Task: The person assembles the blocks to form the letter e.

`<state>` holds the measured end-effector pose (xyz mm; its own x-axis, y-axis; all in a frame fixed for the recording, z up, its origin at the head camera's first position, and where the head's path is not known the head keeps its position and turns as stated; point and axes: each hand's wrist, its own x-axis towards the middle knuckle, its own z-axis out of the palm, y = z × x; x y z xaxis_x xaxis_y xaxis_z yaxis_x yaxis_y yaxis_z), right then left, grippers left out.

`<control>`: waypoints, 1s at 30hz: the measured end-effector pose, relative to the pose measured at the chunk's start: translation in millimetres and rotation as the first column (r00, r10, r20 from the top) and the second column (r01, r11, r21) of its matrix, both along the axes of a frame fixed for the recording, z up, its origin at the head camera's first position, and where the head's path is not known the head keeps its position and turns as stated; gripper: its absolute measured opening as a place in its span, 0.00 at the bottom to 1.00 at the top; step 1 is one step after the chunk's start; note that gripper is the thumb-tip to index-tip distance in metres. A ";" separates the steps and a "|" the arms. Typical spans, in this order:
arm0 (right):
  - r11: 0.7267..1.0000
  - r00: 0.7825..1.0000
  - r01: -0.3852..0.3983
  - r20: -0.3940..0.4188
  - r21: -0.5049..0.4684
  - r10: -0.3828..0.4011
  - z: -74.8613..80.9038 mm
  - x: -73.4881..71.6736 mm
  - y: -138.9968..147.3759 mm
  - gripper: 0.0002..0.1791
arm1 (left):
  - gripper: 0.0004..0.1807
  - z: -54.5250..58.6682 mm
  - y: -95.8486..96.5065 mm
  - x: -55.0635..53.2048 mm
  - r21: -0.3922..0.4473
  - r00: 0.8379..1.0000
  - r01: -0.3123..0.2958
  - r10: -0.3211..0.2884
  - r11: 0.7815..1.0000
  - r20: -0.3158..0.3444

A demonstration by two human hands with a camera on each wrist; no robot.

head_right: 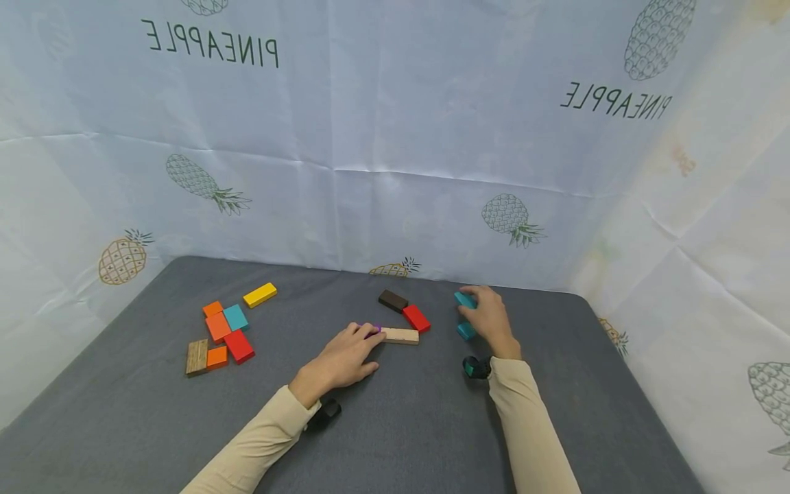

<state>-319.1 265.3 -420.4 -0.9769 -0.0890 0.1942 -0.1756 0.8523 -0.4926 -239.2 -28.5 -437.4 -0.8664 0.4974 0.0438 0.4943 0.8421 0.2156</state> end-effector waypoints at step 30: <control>0.986 0.986 -0.166 0.021 -0.028 0.167 11.3 -8.4 -46.6 0.26 | 0.29 3.2 0.3 1.6 -0.007 1.000 -0.004 0.004 1.000 0.004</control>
